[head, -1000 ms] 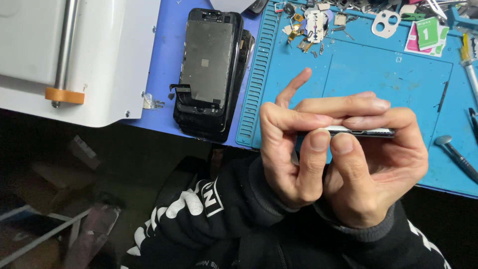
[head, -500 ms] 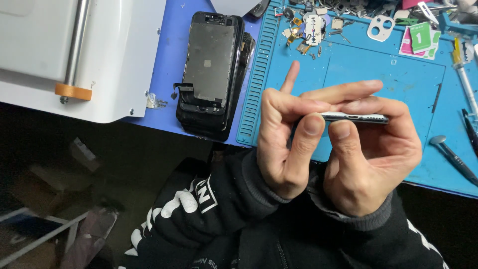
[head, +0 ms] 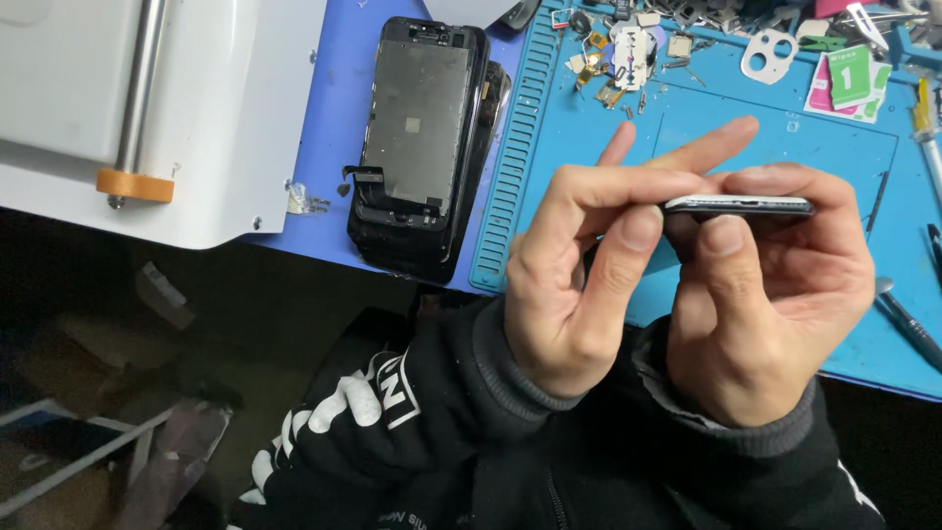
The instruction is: The recorder is prying open and cleaning the edges of a smartphone using a metal pry tool.
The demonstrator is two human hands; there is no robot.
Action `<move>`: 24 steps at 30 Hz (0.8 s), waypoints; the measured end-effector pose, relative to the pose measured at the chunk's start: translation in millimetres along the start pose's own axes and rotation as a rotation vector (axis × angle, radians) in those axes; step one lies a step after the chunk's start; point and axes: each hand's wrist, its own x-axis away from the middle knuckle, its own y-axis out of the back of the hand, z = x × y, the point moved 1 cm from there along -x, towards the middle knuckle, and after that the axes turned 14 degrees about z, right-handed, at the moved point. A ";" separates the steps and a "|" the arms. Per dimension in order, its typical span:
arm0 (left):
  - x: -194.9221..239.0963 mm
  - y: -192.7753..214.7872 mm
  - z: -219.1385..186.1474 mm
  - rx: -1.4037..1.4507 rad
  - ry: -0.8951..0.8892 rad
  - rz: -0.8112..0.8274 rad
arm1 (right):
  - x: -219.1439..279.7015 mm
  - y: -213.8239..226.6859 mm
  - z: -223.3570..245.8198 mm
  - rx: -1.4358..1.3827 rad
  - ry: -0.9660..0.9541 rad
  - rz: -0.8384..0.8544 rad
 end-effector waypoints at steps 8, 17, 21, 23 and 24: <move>-6.0 -2.7 -40.7 0.269 0.142 0.136 | -4.2 15.5 24.2 -0.247 -0.156 0.066; -3.0 -11.1 -39.4 0.233 0.149 0.158 | -7.5 14.1 26.3 -0.215 -0.203 0.114; -9.0 -11.6 -27.4 0.159 0.074 0.109 | 5.9 31.3 9.6 -0.198 -0.098 0.049; -9.4 -9.1 -21.0 0.187 0.066 0.078 | -4.2 10.5 14.4 -0.134 -0.066 0.007; -9.2 -7.9 -17.8 0.217 0.061 0.043 | -8.7 0.3 17.0 -0.069 -0.039 -0.035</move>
